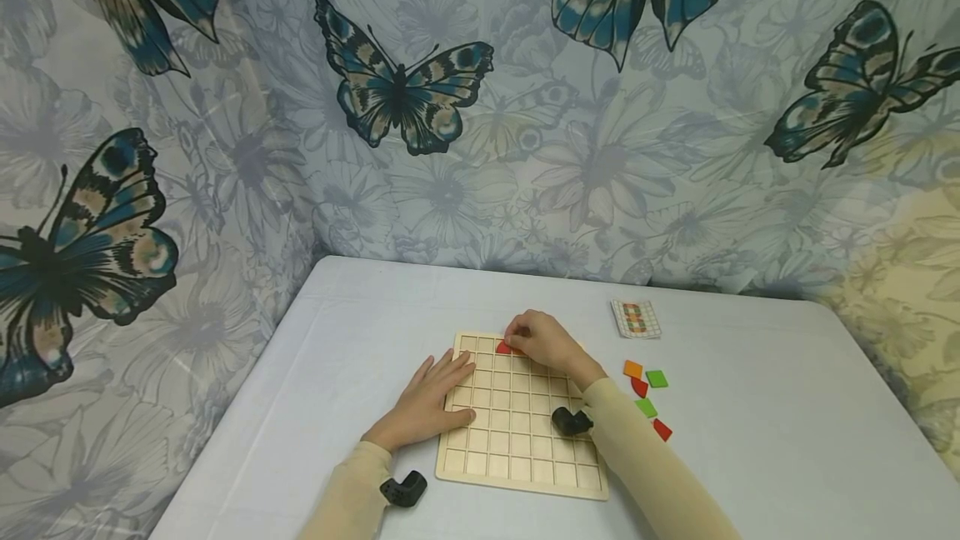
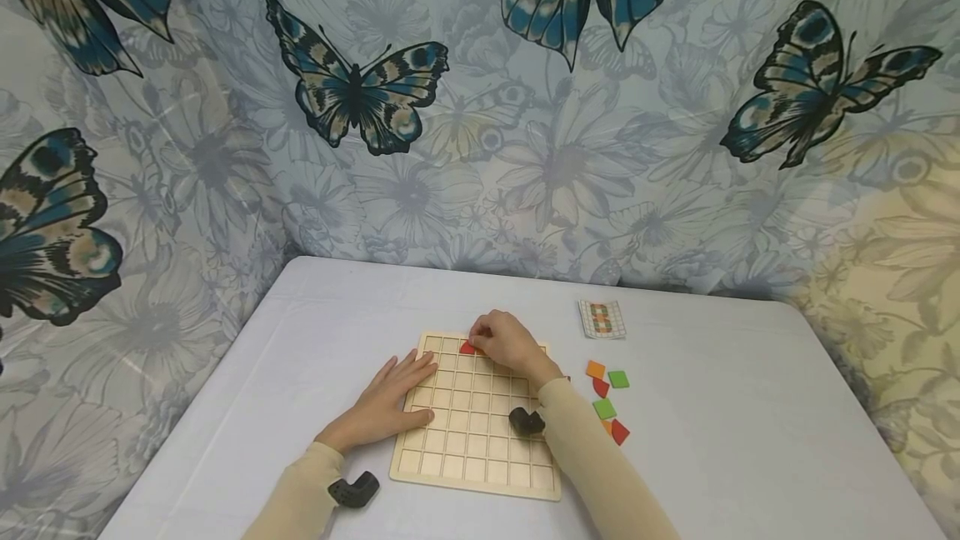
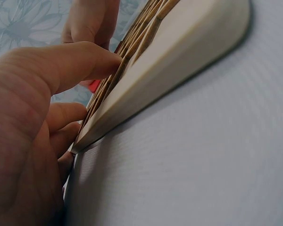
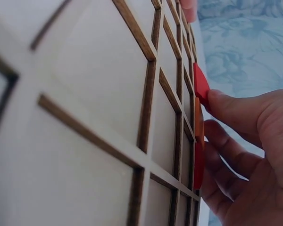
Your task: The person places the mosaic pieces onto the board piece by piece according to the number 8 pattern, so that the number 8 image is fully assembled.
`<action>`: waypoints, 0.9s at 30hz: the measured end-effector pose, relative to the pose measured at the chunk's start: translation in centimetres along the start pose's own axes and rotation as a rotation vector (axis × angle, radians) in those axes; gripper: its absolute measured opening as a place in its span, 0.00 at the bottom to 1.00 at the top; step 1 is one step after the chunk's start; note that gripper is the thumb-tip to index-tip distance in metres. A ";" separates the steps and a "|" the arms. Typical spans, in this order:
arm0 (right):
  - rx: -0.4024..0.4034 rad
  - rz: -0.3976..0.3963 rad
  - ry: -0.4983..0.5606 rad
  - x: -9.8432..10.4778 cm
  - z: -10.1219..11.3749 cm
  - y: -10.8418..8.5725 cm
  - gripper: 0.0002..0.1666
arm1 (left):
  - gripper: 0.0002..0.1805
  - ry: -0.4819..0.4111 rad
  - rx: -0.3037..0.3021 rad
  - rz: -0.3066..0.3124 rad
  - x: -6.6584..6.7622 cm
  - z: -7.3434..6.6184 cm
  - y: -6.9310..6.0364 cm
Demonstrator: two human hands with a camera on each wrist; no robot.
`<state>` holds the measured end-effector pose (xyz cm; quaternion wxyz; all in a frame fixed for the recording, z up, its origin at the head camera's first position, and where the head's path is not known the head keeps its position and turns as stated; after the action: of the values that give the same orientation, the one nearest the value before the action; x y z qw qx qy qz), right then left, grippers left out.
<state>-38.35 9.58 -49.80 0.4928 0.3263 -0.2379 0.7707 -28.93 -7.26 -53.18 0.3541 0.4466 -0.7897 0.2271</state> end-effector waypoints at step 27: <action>-0.009 -0.112 0.224 3.2 1.2 -3.8 0.16 | 0.42 -0.006 -0.007 -0.011 0.1 -0.1 -0.1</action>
<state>-35.55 12.21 -46.48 0.5601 0.2487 -0.1664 0.7725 -28.85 -7.28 -52.98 0.3545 0.4503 -0.7891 0.2212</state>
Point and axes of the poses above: each hand's wrist, its own y-axis towards the middle knuckle, its own x-axis out of the back of the hand, z = x × y, the point moved 9 cm from there along y, towards the middle knuckle, and after that the axes turned 3 degrees about y, right-handed, at the moved point
